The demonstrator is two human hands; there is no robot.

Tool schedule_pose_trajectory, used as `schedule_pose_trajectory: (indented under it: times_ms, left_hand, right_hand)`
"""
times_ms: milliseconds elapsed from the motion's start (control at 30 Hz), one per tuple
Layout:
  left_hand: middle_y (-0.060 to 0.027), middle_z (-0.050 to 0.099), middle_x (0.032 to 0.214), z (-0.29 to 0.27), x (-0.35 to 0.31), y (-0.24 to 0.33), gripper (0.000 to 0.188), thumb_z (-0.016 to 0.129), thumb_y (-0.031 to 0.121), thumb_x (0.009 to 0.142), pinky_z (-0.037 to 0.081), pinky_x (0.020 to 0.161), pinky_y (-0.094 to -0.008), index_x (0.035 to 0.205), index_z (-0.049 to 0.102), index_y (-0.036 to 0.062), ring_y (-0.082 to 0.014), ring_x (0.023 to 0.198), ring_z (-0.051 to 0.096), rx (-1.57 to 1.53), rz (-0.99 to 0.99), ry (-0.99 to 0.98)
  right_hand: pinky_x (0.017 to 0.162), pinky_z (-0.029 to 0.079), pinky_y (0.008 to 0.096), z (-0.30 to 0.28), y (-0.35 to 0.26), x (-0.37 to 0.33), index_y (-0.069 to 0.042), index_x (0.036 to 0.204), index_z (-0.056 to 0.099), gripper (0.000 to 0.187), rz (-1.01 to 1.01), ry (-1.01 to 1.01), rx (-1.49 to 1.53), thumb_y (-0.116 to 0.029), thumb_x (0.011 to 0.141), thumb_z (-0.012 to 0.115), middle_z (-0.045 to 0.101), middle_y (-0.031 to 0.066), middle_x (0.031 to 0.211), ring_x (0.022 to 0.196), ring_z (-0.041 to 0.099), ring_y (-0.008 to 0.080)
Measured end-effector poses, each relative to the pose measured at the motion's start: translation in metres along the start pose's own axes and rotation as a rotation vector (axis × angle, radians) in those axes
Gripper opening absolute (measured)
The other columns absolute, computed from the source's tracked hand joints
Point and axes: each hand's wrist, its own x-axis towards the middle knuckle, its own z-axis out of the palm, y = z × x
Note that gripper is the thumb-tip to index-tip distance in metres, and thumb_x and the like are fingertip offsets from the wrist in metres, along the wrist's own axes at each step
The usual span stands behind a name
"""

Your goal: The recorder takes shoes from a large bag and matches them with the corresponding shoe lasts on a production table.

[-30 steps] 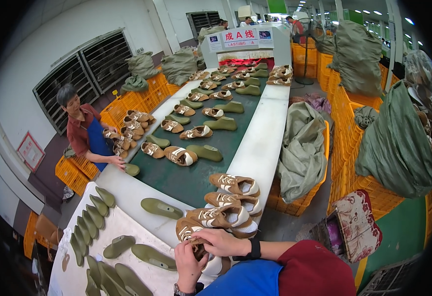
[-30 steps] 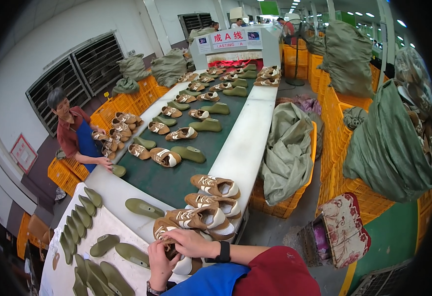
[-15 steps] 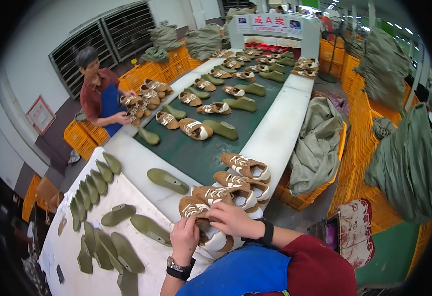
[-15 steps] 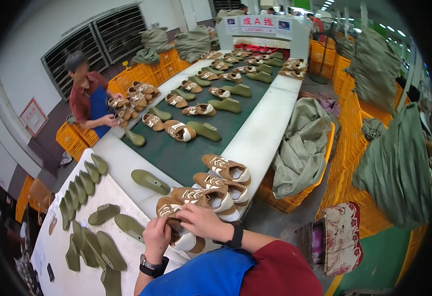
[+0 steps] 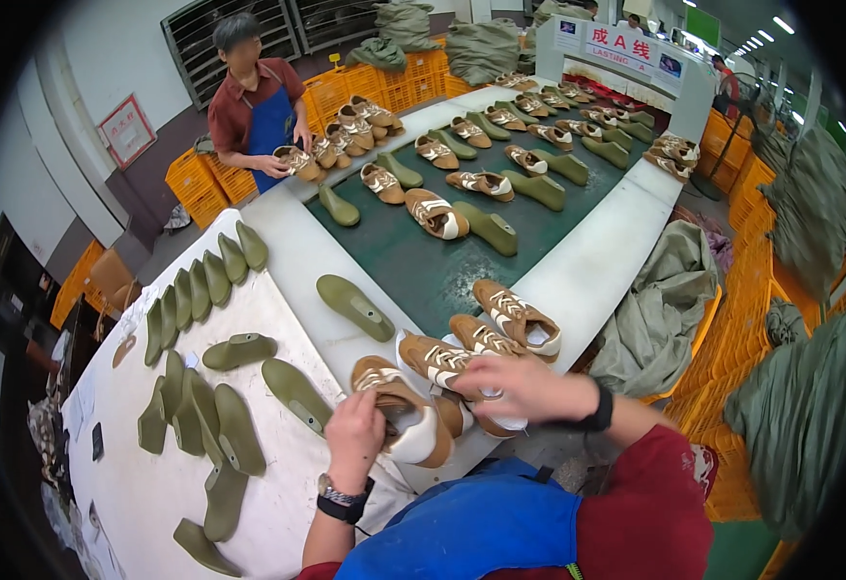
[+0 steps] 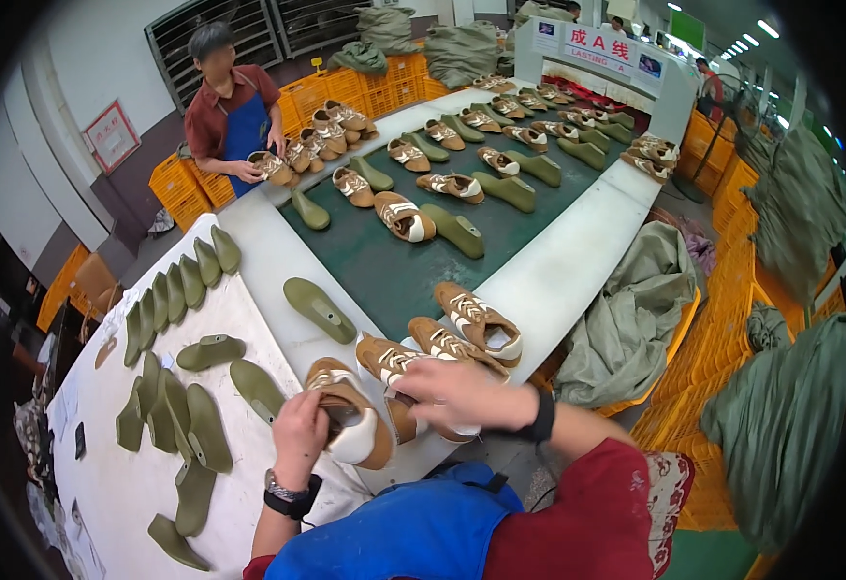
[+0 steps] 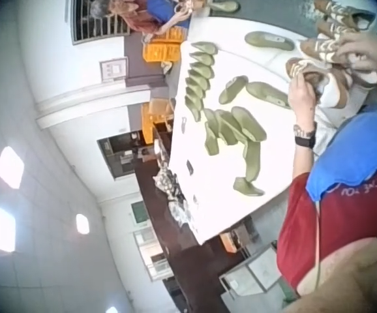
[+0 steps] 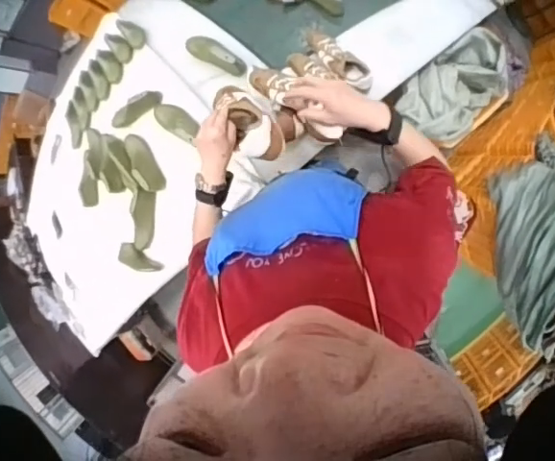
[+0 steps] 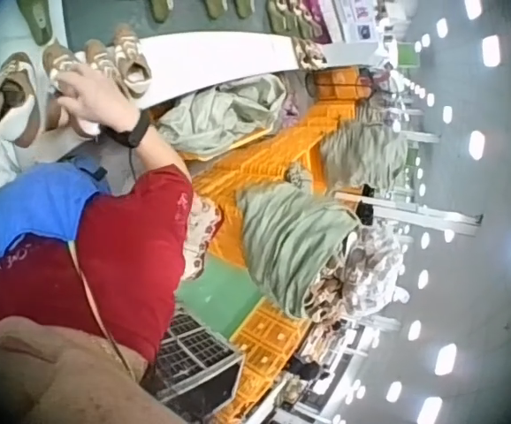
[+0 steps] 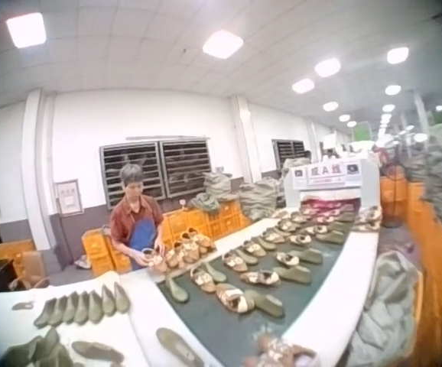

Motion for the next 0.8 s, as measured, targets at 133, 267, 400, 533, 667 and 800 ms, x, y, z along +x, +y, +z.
schedule_pose_trajectory:
  times_ms: [133, 267, 400, 533, 667, 800]
  left_hand:
    - [-0.0118, 0.062, 0.088, -0.011, -0.019, -0.04, 0.023, 0.057, 0.006, 0.074, 0.049, 0.07, -0.0381, 0.097, 0.061, 0.0042, -0.03, 0.079, 0.059, 0.119, -0.15, 0.033]
    - [-0.0138, 0.061, 0.089, -0.017, -0.032, -0.057, 0.024, 0.057, 0.006, 0.074, 0.048, 0.072, -0.0401, 0.097, 0.061, 0.0032, -0.032, 0.081, 0.058, 0.184, -0.258, 0.06]
    - [-0.0149, 0.06, 0.09, -0.02, -0.047, -0.052, 0.025, 0.057, 0.005, 0.073, 0.046, 0.074, -0.0422, 0.098, 0.059, 0.0026, -0.0344, 0.085, 0.056, 0.207, -0.4, 0.048]
    - [-0.0142, 0.061, 0.095, -0.003, -0.055, -0.05, 0.03, 0.059, 0.008, 0.075, 0.047, 0.077, -0.0409, 0.105, 0.06, 0.0048, -0.0342, 0.087, 0.057, 0.228, -0.431, 0.062]
    - [-0.017, 0.062, 0.098, -0.007, -0.048, -0.038, 0.034, 0.059, 0.008, 0.078, 0.048, 0.077, -0.042, 0.111, 0.06, 0.0076, -0.0343, 0.087, 0.058, 0.249, -0.49, 0.069]
    - [-0.0169, 0.062, 0.099, 0.0, -0.025, -0.04, 0.034, 0.06, 0.008, 0.076, 0.048, 0.078, -0.041, 0.11, 0.06, 0.0061, -0.0344, 0.09, 0.058, 0.239, -0.475, 0.078]
  right_hand:
    - [0.076, 0.049, 0.0367, -0.122, 0.066, 0.04, -0.009, 0.105, 0.063, 0.034, 0.335, -0.421, -0.377, -0.028, 0.077, 0.064, 0.065, 0.0116, 0.091, 0.082, 0.062, 0.0281]
    - [0.068, 0.05, 0.0424, -0.234, 0.138, 0.111, -0.004, 0.084, 0.066, 0.021, 0.401, -0.242, -0.844, -0.022, 0.073, 0.063, 0.065, 0.0161, 0.079, 0.075, 0.062, 0.0318]
    - [0.07, 0.05, 0.0419, -0.186, 0.154, 0.228, -0.003, 0.087, 0.066, 0.034, 0.236, -0.175, -0.782, -0.036, 0.077, 0.06, 0.066, 0.0158, 0.085, 0.081, 0.063, 0.0328]
    - [0.08, 0.046, 0.0429, 0.001, 0.181, 0.293, -0.015, 0.106, 0.064, 0.043, 0.056, -0.386, -0.494, -0.047, 0.078, 0.056, 0.065, 0.0102, 0.099, 0.094, 0.06, 0.0309]
    - [0.074, 0.048, 0.0475, 0.187, 0.175, 0.294, -0.023, 0.128, 0.045, 0.072, 0.05, -0.582, -0.585, -0.053, 0.066, 0.068, 0.063, 0.0132, 0.097, 0.091, 0.061, 0.0293]
    - [0.06, 0.048, 0.045, 0.22, 0.199, 0.3, -0.009, 0.119, 0.052, 0.037, 0.228, -0.4, -0.634, -0.024, 0.085, 0.05, 0.066, 0.011, 0.086, 0.075, 0.064, 0.0263]
